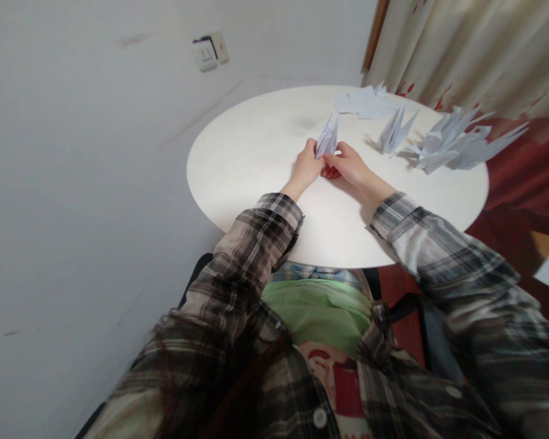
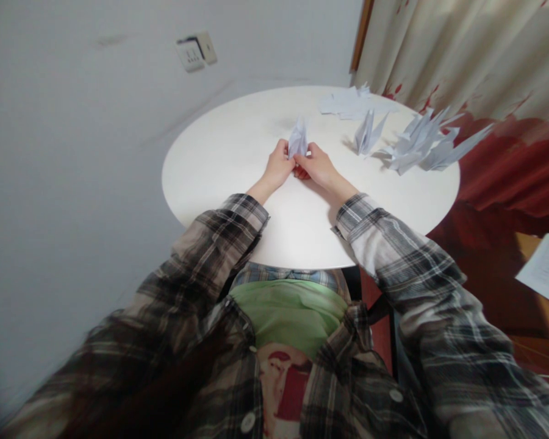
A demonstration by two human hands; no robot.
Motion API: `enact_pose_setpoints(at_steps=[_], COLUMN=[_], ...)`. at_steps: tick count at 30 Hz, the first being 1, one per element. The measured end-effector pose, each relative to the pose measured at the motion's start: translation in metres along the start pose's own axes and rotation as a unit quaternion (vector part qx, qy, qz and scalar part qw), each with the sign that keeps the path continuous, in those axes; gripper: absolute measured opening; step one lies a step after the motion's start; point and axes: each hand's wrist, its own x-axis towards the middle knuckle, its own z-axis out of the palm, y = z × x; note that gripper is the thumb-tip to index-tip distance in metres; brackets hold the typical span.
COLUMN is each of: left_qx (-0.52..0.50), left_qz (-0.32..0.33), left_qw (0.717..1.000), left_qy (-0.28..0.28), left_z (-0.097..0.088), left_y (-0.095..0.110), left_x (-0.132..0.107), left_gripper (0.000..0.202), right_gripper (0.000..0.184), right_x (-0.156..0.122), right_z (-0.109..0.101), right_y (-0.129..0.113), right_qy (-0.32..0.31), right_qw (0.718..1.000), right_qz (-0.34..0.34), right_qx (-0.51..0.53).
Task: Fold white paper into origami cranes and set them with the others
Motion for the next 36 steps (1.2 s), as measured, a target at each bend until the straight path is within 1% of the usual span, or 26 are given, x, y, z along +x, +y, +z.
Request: enact_pose_setpoints(at_steps=[6,12,17,24,30,36], left_qx=[0.039,0.014,-0.022,0.041,-0.002,0.020], left_qz=[0.004,0.004,0.009,-0.004,0.005,-0.001], left_qw=[0.999,1.000,1.000,0.999,1.000,1.000], left_qy=[0.003,0.002,-0.005,0.002,-0.004,-0.001], left_z=[0.0000,-0.0001,0.0007,-0.0001,0.0010,0.0005], left_y=[0.0017,-0.0012,-0.0037,0.0014,-0.0020,-0.0012], left_x=[-0.0006,0.0008,0.0028,0.0000,0.0011,0.0009], left_gripper=[0.020,0.020,0.017,0.019,0.017,0.019], right_gripper=[0.036,0.035,0.032,0.036,0.036,0.033], right_x=[-0.0045,-0.0066,-0.0056,-0.0039,-0.0047,-0.0064], right_z=[0.0018,0.0034,0.0039,0.0027,0.0037,0.0046], right_y=[-0.0058,-0.0087,-0.0079,-0.0051,-0.0055,-0.0071], right_qy=[0.002,-0.003,0.013,0.006,0.012,0.021], right_qw=[1.000,1.000,1.000,1.000,1.000,1.000], right_qz=[0.003,0.005,0.011,0.006,-0.003,0.001], right_qx=[0.001,0.000,-0.006,0.000,0.003,0.000])
